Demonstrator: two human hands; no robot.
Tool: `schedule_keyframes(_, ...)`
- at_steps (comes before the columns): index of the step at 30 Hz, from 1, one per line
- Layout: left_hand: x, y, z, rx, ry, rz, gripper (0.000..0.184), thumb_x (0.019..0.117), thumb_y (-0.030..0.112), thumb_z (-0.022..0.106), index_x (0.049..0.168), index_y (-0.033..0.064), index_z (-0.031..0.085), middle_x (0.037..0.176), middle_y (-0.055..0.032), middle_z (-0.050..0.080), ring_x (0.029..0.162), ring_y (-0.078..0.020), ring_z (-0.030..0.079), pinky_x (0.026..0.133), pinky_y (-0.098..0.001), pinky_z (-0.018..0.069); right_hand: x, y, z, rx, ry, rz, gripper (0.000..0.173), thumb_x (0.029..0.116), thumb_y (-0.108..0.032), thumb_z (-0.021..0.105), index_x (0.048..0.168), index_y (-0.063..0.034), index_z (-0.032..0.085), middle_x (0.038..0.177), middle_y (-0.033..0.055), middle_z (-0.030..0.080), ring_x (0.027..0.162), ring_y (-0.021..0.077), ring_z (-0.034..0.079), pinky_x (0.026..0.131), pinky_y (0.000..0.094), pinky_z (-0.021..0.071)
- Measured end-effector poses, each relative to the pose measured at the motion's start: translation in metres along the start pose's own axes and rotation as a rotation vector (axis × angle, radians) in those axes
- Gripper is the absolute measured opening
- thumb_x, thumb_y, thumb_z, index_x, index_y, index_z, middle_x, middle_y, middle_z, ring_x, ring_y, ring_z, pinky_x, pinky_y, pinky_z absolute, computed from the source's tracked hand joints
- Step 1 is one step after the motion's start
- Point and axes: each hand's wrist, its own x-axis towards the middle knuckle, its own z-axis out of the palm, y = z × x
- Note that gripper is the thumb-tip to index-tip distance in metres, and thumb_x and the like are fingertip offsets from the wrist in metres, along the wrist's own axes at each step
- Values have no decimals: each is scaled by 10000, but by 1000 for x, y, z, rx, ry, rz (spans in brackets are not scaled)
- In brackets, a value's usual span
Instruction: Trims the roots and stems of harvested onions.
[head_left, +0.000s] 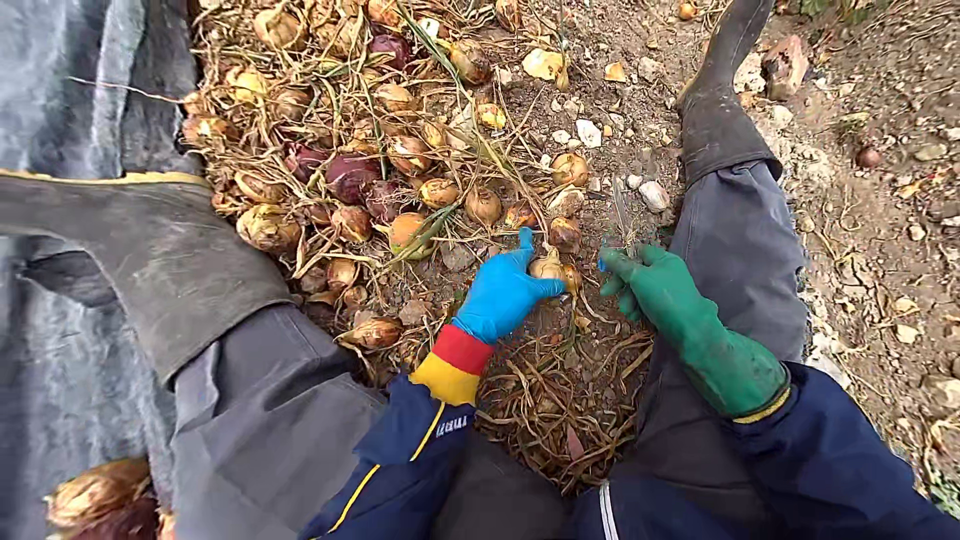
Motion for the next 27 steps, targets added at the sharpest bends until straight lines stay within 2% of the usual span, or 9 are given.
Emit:
schedule_keyframes(2, -20, -6, -6, -941, -19, -153, 593, 1021, 274, 624, 1553, 105, 424, 1348, -163, 640, 1161, -272, 682, 976, -433, 586, -17, 5, 4, -18, -55, 49, 522, 990, -569, 614, 1257, -121, 654, 824, 73, 763, 539, 216, 674, 483, 353, 573)
schedule_keyframes(3, -30, -3, -7, -1274, 13, -237, 569, 1032, 400, 581, 1515, 134, 441, 1373, -168, 622, 1193, -309, 667, 990, -466, 577, -26, 9, 10, -56, -53, 43, 520, 975, -588, 628, 1224, -132, 663, 816, 61, 763, 549, 213, 685, 491, 361, 584)
schedule_keyframes(5, -47, 1, -3, -1564, 152, -328, 709, 970, 579, 611, 1517, 167, 427, 1441, -152, 583, 1273, -334, 621, 1044, -519, 540, -39, 16, 29, -223, 17, -29, 511, 891, -667, 683, 1100, -201, 680, 773, 0, 744, 563, 178, 692, 513, 395, 609)
schedule_keyframes(8, -61, 9, 19, -1636, 288, -379, 773, 958, 667, 558, 1530, 168, 411, 1468, -137, 566, 1298, -329, 601, 1032, -529, 533, -55, 11, 55, -442, 104, -133, 689, 759, -789, 712, 1153, -224, 680, 791, 4, 686, 680, 197, 667, 617, 506, 577)
schedule_keyframes(12, -64, 29, 56, -1670, 320, -266, 645, 1004, 632, 487, 1421, 140, 518, 1297, -114, 651, 1153, -256, 653, 979, -490, 547, -56, 5, 68, -484, 131, -165, 810, 695, -882, 671, 1166, -223, 664, 774, 6, 675, 679, 203, 666, 593, 507, 573)
schedule_keyframes(15, -66, 38, 72, -1663, 341, -209, 578, 1018, 578, 519, 1417, 160, 536, 1316, -52, 650, 1214, -195, 625, 1035, -452, 523, -52, 7, 65, -451, 159, -174, 801, 761, -896, 584, 1138, -193, 652, 751, 46, 657, 661, 245, 658, 563, 522, 556)
schedule_keyframes(19, -69, 45, 85, -1611, 370, -225, 525, 1019, 565, 523, 1303, 134, 620, 1136, -58, 719, 1016, -188, 701, 893, -410, 583, -46, 13, 63, -326, 160, -214, 662, 896, -825, 483, 1044, -212, 687, 700, -7, 654, 616, 183, 656, 569, 470, 580)
schedule_keyframes(22, -68, 41, 92, -1609, 337, -229, 555, 1025, 580, 497, 1353, 145, 601, 1220, -62, 704, 1083, -203, 693, 924, -426, 579, -44, 19, 67, -151, 100, -188, 641, 962, -770, 433, 1000, -182, 686, 650, 11, 648, 524, 194, 634, 503, 439, 578)
schedule_keyframes(27, -66, 30, 96, -1554, 302, -173, 524, 1051, 597, 401, 1218, 169, 653, 922, -27, 693, 668, -104, 638, 574, -279, 552, -52, 12, 66, 8, -46, -6, 705, 958, -781, 421, 992, -138, 706, 632, 75, 632, 447, 218, 574, 431, 388, 528)
